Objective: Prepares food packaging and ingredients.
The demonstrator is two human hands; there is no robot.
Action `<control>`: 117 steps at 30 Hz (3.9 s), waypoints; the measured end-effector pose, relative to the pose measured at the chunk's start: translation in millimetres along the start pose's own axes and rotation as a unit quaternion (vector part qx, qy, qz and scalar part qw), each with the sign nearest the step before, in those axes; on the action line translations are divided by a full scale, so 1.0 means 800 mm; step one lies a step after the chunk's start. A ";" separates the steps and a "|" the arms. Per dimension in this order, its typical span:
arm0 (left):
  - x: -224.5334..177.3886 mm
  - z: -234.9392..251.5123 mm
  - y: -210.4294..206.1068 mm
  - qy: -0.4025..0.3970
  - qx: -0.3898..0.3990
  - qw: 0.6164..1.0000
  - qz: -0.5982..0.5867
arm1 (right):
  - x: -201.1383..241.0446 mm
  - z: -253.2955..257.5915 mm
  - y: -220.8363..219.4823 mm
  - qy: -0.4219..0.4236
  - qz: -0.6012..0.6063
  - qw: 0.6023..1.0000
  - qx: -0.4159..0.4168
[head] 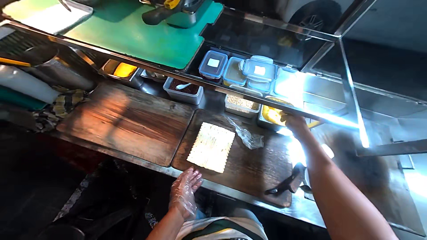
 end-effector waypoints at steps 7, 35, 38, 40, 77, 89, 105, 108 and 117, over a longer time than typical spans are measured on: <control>-0.002 0.005 -0.012 0.040 0.070 0.996 -0.026 | 0.053 -0.237 -0.178 0.036 -0.090 0.952 0.291; -0.043 0.016 0.055 -0.059 -0.003 0.994 0.093 | 0.043 -0.328 -0.203 0.072 -0.165 0.960 0.213; -0.032 0.012 0.064 -0.051 -0.021 0.994 0.100 | 0.024 -0.279 -0.203 0.136 -0.201 0.964 0.110; -0.041 0.007 0.065 -0.077 -0.014 0.990 0.116 | 0.025 -0.323 -0.205 0.164 -0.223 0.946 0.171; -0.036 0.015 0.095 -0.177 0.008 0.946 0.271 | 0.043 -0.235 -0.227 0.001 -0.045 0.961 0.274; -0.028 0.034 0.117 -0.157 -0.008 0.950 0.269 | 0.044 -0.241 -0.182 0.192 -0.268 0.936 0.125; -0.053 0.032 0.113 -0.212 0.049 0.906 0.363 | 0.011 -0.207 -0.205 -0.200 0.247 0.941 0.120; -0.048 0.044 0.120 -0.184 0.052 0.921 0.341 | 0.031 -0.197 -0.182 -0.003 -0.084 0.992 0.096; -0.036 0.064 0.140 -0.151 0.074 0.922 0.349 | 0.045 -0.227 -0.181 0.048 -0.211 0.972 0.092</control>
Point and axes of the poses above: each hand's wrist, its own z-axis towards the middle knuckle, its own y-axis out of the back of the hand, x = y × z, the point moved 7 cm from there along z, towards the middle knuckle, and after that the axes turned 11 degrees about z, right-handed, at the moved point
